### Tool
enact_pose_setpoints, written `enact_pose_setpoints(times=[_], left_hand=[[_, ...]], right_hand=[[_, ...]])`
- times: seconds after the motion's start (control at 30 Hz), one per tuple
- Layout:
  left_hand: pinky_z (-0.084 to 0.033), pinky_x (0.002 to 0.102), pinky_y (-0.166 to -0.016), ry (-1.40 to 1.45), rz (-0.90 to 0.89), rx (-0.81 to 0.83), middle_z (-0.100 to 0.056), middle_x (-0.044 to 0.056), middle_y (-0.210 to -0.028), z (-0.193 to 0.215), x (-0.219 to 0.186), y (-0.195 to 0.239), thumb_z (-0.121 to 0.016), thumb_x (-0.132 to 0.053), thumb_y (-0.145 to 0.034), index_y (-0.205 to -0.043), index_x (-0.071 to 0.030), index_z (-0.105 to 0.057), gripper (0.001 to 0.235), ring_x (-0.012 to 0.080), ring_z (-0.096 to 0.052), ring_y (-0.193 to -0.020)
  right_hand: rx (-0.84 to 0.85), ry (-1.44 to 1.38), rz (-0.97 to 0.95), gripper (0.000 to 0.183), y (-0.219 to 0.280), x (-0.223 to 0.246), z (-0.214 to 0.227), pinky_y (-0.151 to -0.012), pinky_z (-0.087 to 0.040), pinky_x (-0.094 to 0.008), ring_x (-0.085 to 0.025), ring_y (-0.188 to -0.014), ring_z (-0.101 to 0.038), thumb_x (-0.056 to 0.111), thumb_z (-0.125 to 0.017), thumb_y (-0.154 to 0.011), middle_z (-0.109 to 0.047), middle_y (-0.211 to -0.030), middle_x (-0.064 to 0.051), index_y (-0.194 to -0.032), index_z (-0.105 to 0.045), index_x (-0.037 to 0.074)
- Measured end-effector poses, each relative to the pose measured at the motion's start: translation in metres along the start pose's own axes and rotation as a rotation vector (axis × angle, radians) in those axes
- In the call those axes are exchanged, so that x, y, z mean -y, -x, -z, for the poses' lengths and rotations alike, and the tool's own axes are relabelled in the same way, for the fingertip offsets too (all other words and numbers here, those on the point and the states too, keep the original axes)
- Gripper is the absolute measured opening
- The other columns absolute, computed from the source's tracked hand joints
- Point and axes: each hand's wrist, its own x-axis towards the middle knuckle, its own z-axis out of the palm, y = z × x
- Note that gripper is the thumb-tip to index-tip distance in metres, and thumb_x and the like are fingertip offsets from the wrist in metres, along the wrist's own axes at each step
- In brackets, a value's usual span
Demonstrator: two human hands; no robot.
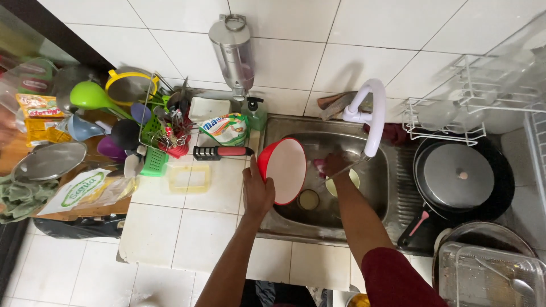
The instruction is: Washing a large tray and several bowls in a kitchen sink using a cleaning cloth and running water.
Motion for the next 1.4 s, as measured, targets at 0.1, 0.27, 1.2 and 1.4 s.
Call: enact_pose_setpoints(times=[0.1,0.27,1.2,1.4], left_hand=[[-0.050,0.057,-0.100,0.023,0.023,0.002,-0.047,0.025,-0.132,-0.003,0.000,-0.001,-0.049,-0.013,-0.089,-0.162,-0.008,-0.024,0.078,0.0493,-0.053,-0.126],[-0.050,0.056,-0.100,-0.003,0.033,0.018,-0.047,0.025,-0.133,-0.013,0.007,0.004,-0.052,-0.015,-0.089,-0.162,-0.007,-0.025,0.078,0.0483,-0.054,-0.126],[-0.054,0.060,-0.096,-0.192,-0.062,0.178,-0.039,0.024,-0.142,0.006,-0.061,0.029,-0.052,-0.015,-0.094,-0.164,-0.012,-0.019,0.077,0.0460,-0.047,-0.134],[-0.053,0.053,-0.092,-0.659,-0.768,-0.288,-0.047,0.022,-0.131,-0.042,-0.009,-0.008,-0.053,-0.015,-0.093,-0.158,-0.014,-0.039,0.066,0.0376,-0.053,-0.123]], right_hand=[[-0.257,-0.397,-0.115,0.022,-0.010,0.007,-0.014,-0.077,-0.056,-0.049,-0.028,-0.092,-0.076,0.033,-0.058,-0.093,-0.074,-0.092,-0.002,-0.104,-0.075,0.023],[-0.436,-1.707,-0.221,0.015,0.059,-0.021,0.081,-0.073,-0.045,-0.041,-0.025,-0.079,-0.055,0.025,-0.049,-0.102,-0.053,-0.085,-0.004,-0.096,-0.058,0.016],[-0.455,-1.785,-0.392,0.016,0.152,-0.068,0.174,-0.028,-0.035,-0.036,-0.019,-0.035,-0.051,0.007,-0.059,-0.088,-0.054,-0.050,-0.004,-0.074,-0.065,0.012],[-0.278,-1.661,-0.342,0.081,0.125,0.007,0.085,-0.096,-0.049,-0.052,-0.039,-0.113,-0.066,0.011,-0.068,-0.088,-0.067,-0.109,-0.022,-0.161,-0.033,0.015]])
